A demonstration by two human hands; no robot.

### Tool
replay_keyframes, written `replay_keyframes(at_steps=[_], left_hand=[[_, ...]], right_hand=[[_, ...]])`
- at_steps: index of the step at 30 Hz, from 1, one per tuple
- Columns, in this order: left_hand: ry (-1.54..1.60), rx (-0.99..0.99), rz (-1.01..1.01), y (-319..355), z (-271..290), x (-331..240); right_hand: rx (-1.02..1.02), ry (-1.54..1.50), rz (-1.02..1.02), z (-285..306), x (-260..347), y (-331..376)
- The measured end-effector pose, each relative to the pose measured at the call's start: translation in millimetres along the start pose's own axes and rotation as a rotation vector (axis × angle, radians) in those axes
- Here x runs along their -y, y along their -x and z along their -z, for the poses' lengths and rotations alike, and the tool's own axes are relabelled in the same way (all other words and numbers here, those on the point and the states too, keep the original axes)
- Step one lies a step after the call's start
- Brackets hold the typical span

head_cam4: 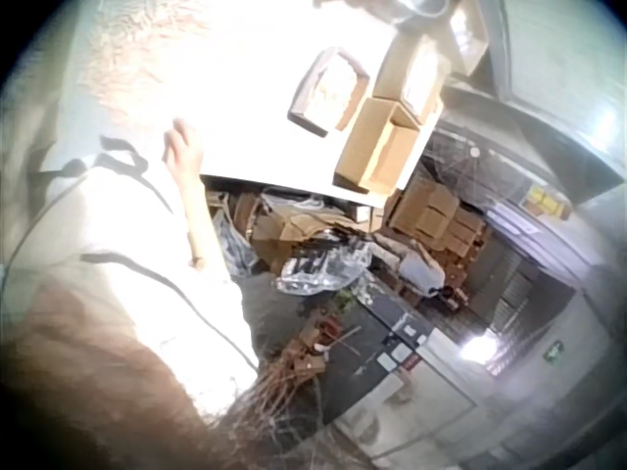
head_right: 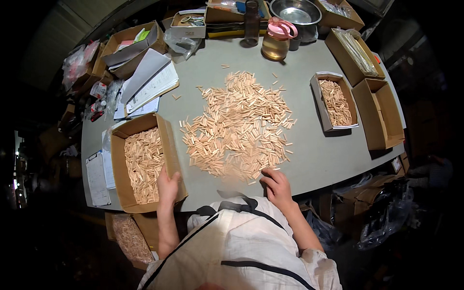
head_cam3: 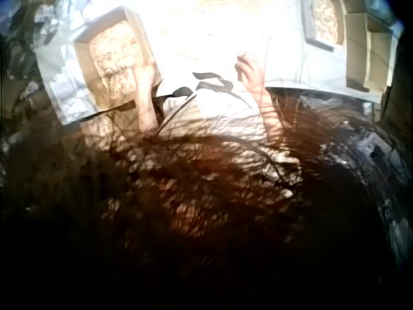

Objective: The person sorts small, light-colored cylindrical objects on a table, picking them up by hand and placing them into a cardboard box. The person repeatedly gathers the items from a pile on the table and transfers them into the box.

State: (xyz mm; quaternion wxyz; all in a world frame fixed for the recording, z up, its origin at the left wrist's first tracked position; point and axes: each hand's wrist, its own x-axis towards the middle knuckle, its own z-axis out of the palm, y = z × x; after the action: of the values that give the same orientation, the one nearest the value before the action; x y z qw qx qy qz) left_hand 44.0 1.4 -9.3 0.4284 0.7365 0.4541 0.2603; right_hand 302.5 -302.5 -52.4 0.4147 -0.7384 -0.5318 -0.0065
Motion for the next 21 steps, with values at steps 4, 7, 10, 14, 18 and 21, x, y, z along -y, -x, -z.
replay_keyframes(at_steps=[4,7,10,14,18,21], left_hand=[[-0.036,-0.004,0.004,16,10,-15],[-0.142,0.004,-0.043,43,17,-36],[-0.223,-0.033,-0.179,69,28,-27],[-0.227,-0.006,-0.277,94,42,-29],[-0.335,0.033,-0.418,129,65,-40],[-0.395,0.085,-0.486,153,72,-53]], right_hand=[[-0.039,-0.038,-0.071,11,1,10],[-0.115,-0.037,-0.135,18,5,10],[-0.16,-0.052,-0.148,19,11,0],[-0.212,-0.136,-0.172,26,20,-14],[-0.171,-0.451,-0.27,20,28,-42],[0.012,-0.762,-0.389,13,40,-72]])
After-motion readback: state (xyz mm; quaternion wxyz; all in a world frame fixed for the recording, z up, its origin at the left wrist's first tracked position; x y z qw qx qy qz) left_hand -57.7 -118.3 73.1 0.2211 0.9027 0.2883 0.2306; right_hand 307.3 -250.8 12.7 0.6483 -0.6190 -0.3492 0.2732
